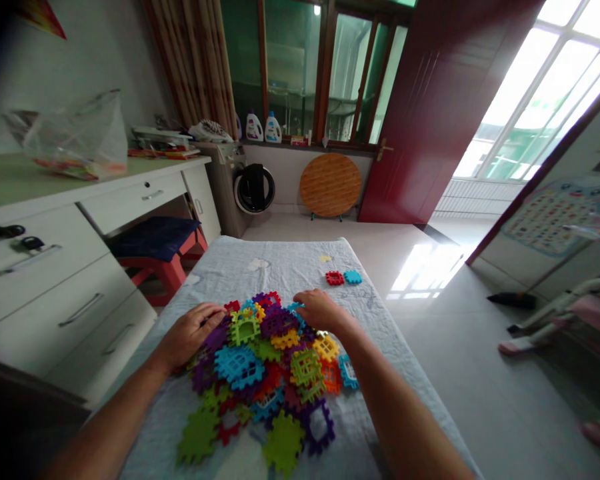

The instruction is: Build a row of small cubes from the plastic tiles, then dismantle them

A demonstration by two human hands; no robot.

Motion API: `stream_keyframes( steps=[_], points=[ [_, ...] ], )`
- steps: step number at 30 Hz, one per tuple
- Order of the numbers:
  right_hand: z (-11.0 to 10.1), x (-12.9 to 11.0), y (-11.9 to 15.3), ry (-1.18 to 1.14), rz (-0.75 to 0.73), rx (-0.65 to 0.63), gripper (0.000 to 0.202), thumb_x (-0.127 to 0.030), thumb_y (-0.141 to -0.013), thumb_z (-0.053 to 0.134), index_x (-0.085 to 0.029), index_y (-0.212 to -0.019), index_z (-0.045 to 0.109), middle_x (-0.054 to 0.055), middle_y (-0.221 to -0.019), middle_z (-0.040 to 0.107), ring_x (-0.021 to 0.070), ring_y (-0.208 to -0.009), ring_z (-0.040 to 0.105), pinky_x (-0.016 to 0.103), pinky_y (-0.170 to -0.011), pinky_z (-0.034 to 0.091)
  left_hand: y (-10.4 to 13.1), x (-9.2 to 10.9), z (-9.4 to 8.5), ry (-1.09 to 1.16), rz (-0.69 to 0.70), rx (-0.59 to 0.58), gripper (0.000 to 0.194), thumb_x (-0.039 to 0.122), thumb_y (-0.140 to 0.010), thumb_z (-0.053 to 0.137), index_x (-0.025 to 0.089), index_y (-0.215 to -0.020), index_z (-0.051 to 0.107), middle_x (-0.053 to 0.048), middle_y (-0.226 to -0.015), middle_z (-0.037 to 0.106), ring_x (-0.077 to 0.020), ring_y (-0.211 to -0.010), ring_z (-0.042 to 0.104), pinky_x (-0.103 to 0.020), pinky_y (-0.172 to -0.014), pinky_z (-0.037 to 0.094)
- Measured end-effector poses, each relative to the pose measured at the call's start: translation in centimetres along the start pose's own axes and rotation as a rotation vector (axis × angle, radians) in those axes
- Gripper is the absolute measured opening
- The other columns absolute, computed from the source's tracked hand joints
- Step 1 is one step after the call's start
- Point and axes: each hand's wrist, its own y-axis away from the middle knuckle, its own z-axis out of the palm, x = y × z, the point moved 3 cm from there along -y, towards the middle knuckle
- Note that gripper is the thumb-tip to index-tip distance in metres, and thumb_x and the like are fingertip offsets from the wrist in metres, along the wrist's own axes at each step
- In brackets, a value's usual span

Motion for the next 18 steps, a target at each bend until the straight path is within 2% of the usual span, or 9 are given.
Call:
stream_keyframes(
  steps=[5,8,10,13,16,18],
  points=[
    [0.0,-1.5,1.4,-0.108,-0.009,0.213,0.035,-0.021,-0.081,0.057,-0.018,-0.116,0.061,0.01,-0.12,0.062,0.0252,-0.111,0.051,0.039,-0.095,0.037,0.1,0.5,0.1,0.016,0.005,-0.034,0.037,0.048,-0.091,0.042,0.021,-0.096,0.066,-0.006,-0.1,0.068,-0.0212,-0.098,0.062,-0.033,-0.089,0.048],
    [0.8,-2.8,1.4,-0.158,-0.089,0.2,0.042,-0.027,-0.077,0.064,-0.023,-0.118,0.061,0.007,-0.119,0.063,0.0257,-0.11,0.049,0.041,-0.095,0.034,0.0,0.5,0.1,0.014,-0.002,-0.02,0.036,0.048,-0.091,0.043,0.021,-0.097,0.066,-0.006,-0.101,0.068,-0.0213,-0.098,0.062,-0.034,-0.089,0.048],
    [1.6,-3.7,1.2,-0.163,-0.157,0.16,0.045,-0.023,-0.074,0.065,-0.027,-0.118,0.061,0.004,-0.118,0.064,0.0249,-0.109,0.049,0.042,-0.096,0.033,0.0,0.5,0.1,0.015,-0.001,-0.007,0.035,0.048,-0.09,0.044,0.021,-0.097,0.065,-0.006,-0.102,0.068,-0.0214,-0.098,0.061,-0.034,-0.089,0.048],
    [2.4,-4.4,0.8,-0.164,-0.208,0.14,0.037,-0.014,-0.076,0.059,-0.029,-0.11,0.066,0.001,-0.112,0.067,0.0226,-0.106,0.051,0.041,-0.096,0.032,0.0,0.6,0.0,0.009,-0.001,0.009,0.035,0.048,-0.09,0.044,0.021,-0.097,0.065,-0.007,-0.103,0.068,-0.0217,-0.099,0.061,-0.034,-0.089,0.048],
    [2.2,-4.3,0.7,-0.228,-0.226,0.188,0.025,-0.016,-0.084,0.053,-0.028,-0.1,0.069,0.002,-0.105,0.068,0.0203,-0.103,0.054,0.039,-0.095,0.034,0.1,0.6,-0.1,0.007,-0.006,0.028,0.034,0.047,-0.09,0.045,0.021,-0.097,0.065,-0.007,-0.103,0.068,-0.0215,-0.099,0.061,-0.034,-0.09,0.048],
    [1.7,-3.3,0.8,-0.309,-0.179,0.267,0.021,-0.021,-0.088,0.049,-0.025,-0.098,0.069,0.004,-0.102,0.066,0.0191,-0.099,0.056,0.037,-0.092,0.037,0.1,0.6,-0.1,0.008,-0.003,0.04,0.034,0.048,-0.089,0.045,0.021,-0.096,0.065,-0.007,-0.103,0.068,-0.0216,-0.099,0.061,-0.034,-0.09,0.048]
  ],
)
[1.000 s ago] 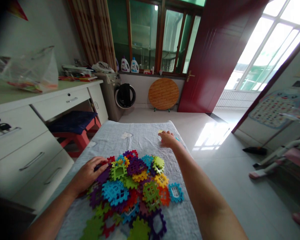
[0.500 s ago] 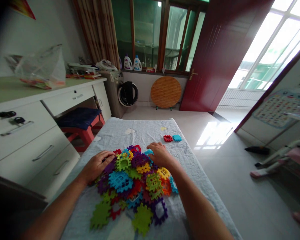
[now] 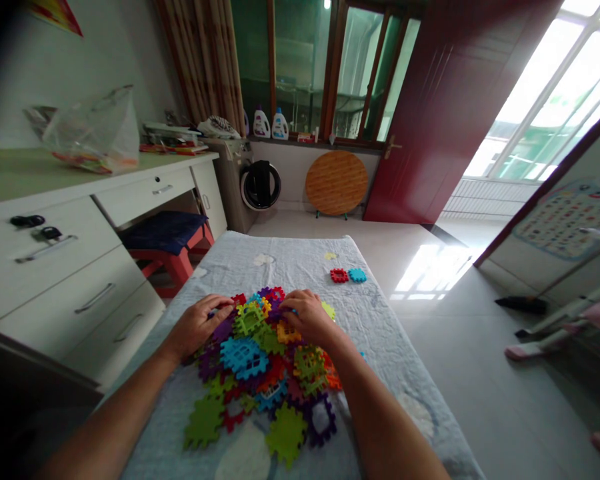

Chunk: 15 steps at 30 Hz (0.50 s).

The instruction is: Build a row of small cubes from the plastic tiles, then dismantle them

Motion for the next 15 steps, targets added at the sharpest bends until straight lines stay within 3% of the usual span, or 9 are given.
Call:
stream_keyframes(
  steps=[4,6,10,15],
  points=[
    [-1.8,3.3,0.7,-0.183,0.275,0.268,0.031,-0.027,-0.087,0.049,-0.022,-0.117,0.053,0.0,-0.079,0.061,0.0154,-0.074,0.058,0.031,-0.073,0.045,0.0,0.0,0.0,0.002,-0.004,-0.003,0.035,0.049,-0.089,0.045,0.021,-0.096,0.065,-0.006,-0.102,0.068,-0.0218,-0.098,0.062,-0.034,-0.09,0.048],
    [-2.1,5.0,1.1,-0.289,0.35,0.327,0.033,-0.029,-0.083,0.052,-0.021,-0.115,0.049,-0.004,-0.068,0.056,0.0138,-0.064,0.055,0.028,-0.064,0.045,0.0,0.0,0.1,0.001,-0.004,-0.016,0.036,0.049,-0.089,0.044,0.021,-0.096,0.065,-0.006,-0.102,0.068,-0.0218,-0.098,0.062,-0.034,-0.09,0.048],
    [-1.6,6.4,1.2,-0.461,0.399,0.259,0.018,-0.032,-0.079,0.054,-0.019,-0.092,0.053,-0.005,-0.061,0.053,0.0118,-0.057,0.053,0.024,-0.055,0.041,-0.1,-0.2,0.2,-0.003,0.002,-0.019,0.036,0.049,-0.09,0.044,0.021,-0.097,0.065,-0.007,-0.102,0.068,-0.0219,-0.098,0.062,-0.034,-0.09,0.048],
    [-1.1,5.7,1.1,-0.456,0.416,0.212,0.019,-0.033,-0.08,0.053,-0.018,-0.091,0.058,-0.005,-0.061,0.054,0.0101,-0.054,0.049,0.021,-0.051,0.037,-0.1,-0.2,0.2,-0.004,0.007,-0.002,0.036,0.049,-0.089,0.045,0.021,-0.097,0.065,-0.007,-0.101,0.068,-0.0217,-0.097,0.062,-0.034,-0.089,0.048]
  ],
)
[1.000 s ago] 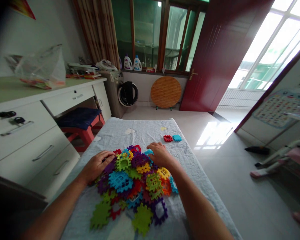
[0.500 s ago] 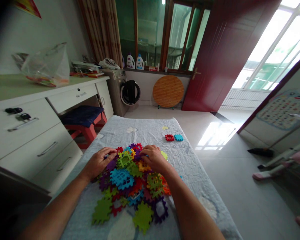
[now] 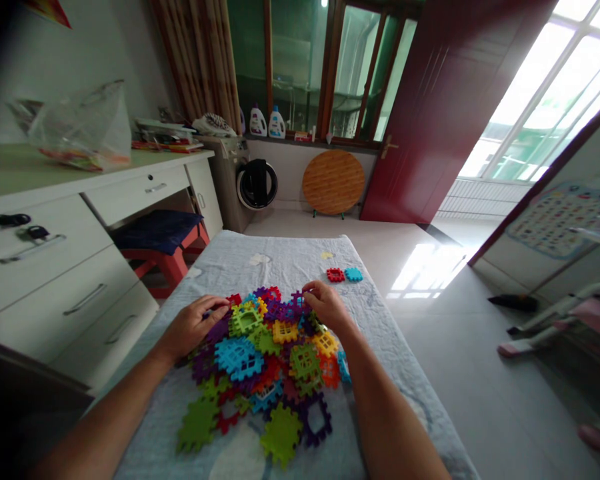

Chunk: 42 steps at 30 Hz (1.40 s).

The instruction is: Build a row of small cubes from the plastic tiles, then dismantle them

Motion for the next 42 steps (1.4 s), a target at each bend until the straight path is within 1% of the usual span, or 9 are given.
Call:
stream_keyframes(
  steps=[4,8,13,16,23,27,33,37,42],
  points=[
    [-0.5,0.1,-0.1,0.116,-0.01,0.05,0.019,-0.031,-0.083,0.047,-0.019,-0.09,0.061,-0.001,-0.068,0.06,0.0132,-0.062,0.054,0.025,-0.06,0.043,0.0,0.0,-0.1,0.001,-0.003,0.01,0.035,0.048,-0.089,0.046,0.021,-0.096,0.065,-0.006,-0.101,0.068,-0.0215,-0.097,0.062,-0.034,-0.089,0.048],
    [-1.3,-0.7,0.4,0.475,-0.104,0.13,0.02,-0.02,-0.077,0.052,-0.021,-0.091,0.066,0.005,-0.094,0.066,0.0215,-0.094,0.056,0.039,-0.089,0.042,0.0,-0.1,0.0,0.002,-0.008,0.003,0.033,0.048,-0.089,0.046,0.022,-0.096,0.065,-0.006,-0.101,0.068,-0.0211,-0.098,0.062,-0.033,-0.088,0.048],
    [0.0,-2.8,1.9,0.582,-0.277,-0.144,0.043,-0.019,-0.069,0.062,-0.026,-0.112,0.064,0.004,-0.121,0.06,0.0259,-0.113,0.046,0.044,-0.099,0.031,0.0,-0.2,0.0,-0.002,-0.013,0.005,0.035,0.049,-0.089,0.045,0.021,-0.096,0.065,-0.006,-0.101,0.068,-0.0216,-0.098,0.062,-0.033,-0.088,0.048],
    [0.8,-3.2,2.3,0.625,-0.292,-0.248,0.039,-0.02,-0.07,0.063,-0.028,-0.108,0.067,0.002,-0.116,0.064,0.0252,-0.111,0.047,0.045,-0.099,0.029,0.0,-0.2,0.0,-0.008,-0.012,-0.002,0.034,0.049,-0.09,0.045,0.022,-0.096,0.065,-0.005,-0.101,0.068,-0.0215,-0.097,0.062,-0.032,-0.088,0.048],
    [0.6,-2.8,1.8,0.467,-0.32,-0.241,0.02,-0.021,-0.084,0.055,-0.027,-0.095,0.072,0.002,-0.097,0.071,0.0209,-0.103,0.055,0.041,-0.097,0.034,-0.1,-0.1,0.3,-0.015,-0.01,-0.02,0.033,0.048,-0.089,0.047,0.021,-0.096,0.065,-0.005,-0.1,0.068,-0.0211,-0.096,0.062,-0.032,-0.087,0.048],
    [-0.1,-2.1,1.4,0.143,-0.252,-0.116,0.018,-0.029,-0.085,0.057,-0.022,-0.095,0.069,0.003,-0.086,0.068,0.0173,-0.084,0.059,0.034,-0.08,0.044,-0.1,-0.4,0.4,-0.017,-0.002,-0.03,0.033,0.047,-0.09,0.047,0.021,-0.098,0.065,-0.005,-0.102,0.067,-0.0211,-0.099,0.061,-0.032,-0.089,0.047],
    [-1.4,0.5,0.5,-0.252,-0.081,0.202,0.034,-0.035,-0.079,0.062,-0.021,-0.109,0.054,-0.008,-0.062,0.052,0.0102,-0.056,0.05,0.024,-0.057,0.041,0.0,-0.6,0.3,-0.01,-0.013,-0.025,0.034,0.048,-0.091,0.045,0.022,-0.098,0.065,-0.005,-0.104,0.068,-0.0211,-0.1,0.061,-0.032,-0.089,0.047],
    [-0.8,0.4,0.5,-0.091,-0.038,0.149,0.019,-0.035,-0.081,0.058,-0.02,-0.092,0.059,-0.002,-0.068,0.06,0.0139,-0.064,0.057,0.028,-0.063,0.045,-0.1,-0.6,0.3,-0.012,-0.017,-0.017,0.034,0.049,-0.091,0.045,0.023,-0.097,0.066,-0.004,-0.103,0.068,-0.0206,-0.099,0.062,-0.031,-0.089,0.048],
    [-0.9,-0.8,1.1,0.385,-0.139,0.167,0.017,-0.025,-0.079,0.057,-0.023,-0.092,0.067,0.005,-0.098,0.068,0.0245,-0.1,0.056,0.045,-0.095,0.038,0.0,-0.7,0.3,-0.015,-0.026,-0.023,0.034,0.049,-0.09,0.046,0.022,-0.098,0.065,-0.004,-0.103,0.068,-0.0202,-0.099,0.062,-0.031,-0.089,0.047]
  ],
)
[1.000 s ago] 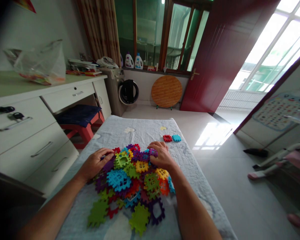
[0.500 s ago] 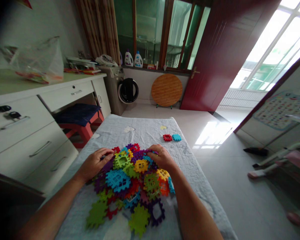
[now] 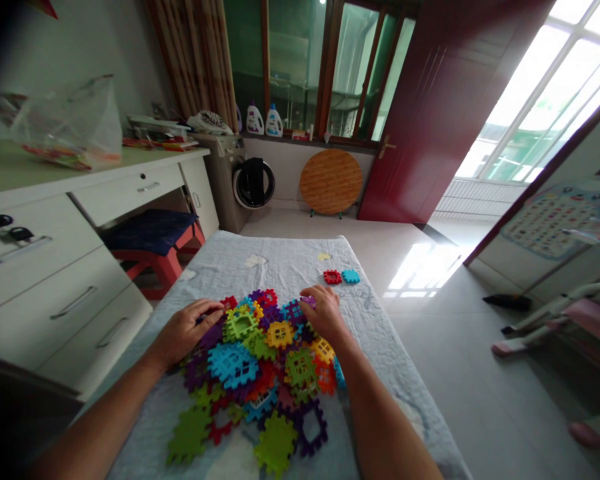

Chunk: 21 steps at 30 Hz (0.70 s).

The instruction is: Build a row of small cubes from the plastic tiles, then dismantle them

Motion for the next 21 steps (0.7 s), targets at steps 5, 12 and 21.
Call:
stream_keyframes(
  steps=[5,12,21],
  points=[
    [-1.0,2.4,-0.4,0.118,0.038,-0.058,0.052,-0.008,-0.068,0.05,-0.023,-0.116,0.062,0.008,-0.122,0.061,0.0271,-0.12,0.047,0.048,-0.104,0.033,-0.1,0.0,0.0,-0.008,0.018,0.0,0.034,0.049,-0.09,0.046,0.023,-0.097,0.065,-0.004,-0.102,0.068,-0.0208,-0.098,0.062,-0.031,-0.088,0.048],
    [0.0,3.7,-0.5,0.137,0.078,-0.29,0.062,-0.011,-0.062,0.053,-0.021,-0.124,0.057,0.009,-0.124,0.059,0.0294,-0.122,0.047,0.049,-0.106,0.032,-0.1,0.2,-0.1,-0.002,0.012,0.004,0.035,0.05,-0.09,0.045,0.022,-0.097,0.066,-0.004,-0.101,0.068,-0.0204,-0.098,0.063,-0.031,-0.088,0.048],
    [-0.4,3.6,-0.4,0.174,0.035,-0.384,0.06,-0.013,-0.063,0.053,-0.019,-0.122,0.059,0.01,-0.126,0.056,0.0288,-0.121,0.046,0.046,-0.104,0.035,-0.1,0.0,0.1,0.003,0.013,-0.007,0.033,0.049,-0.09,0.046,0.023,-0.098,0.065,-0.004,-0.103,0.068,-0.0205,-0.098,0.062,-0.031,-0.088,0.048]
  ],
)
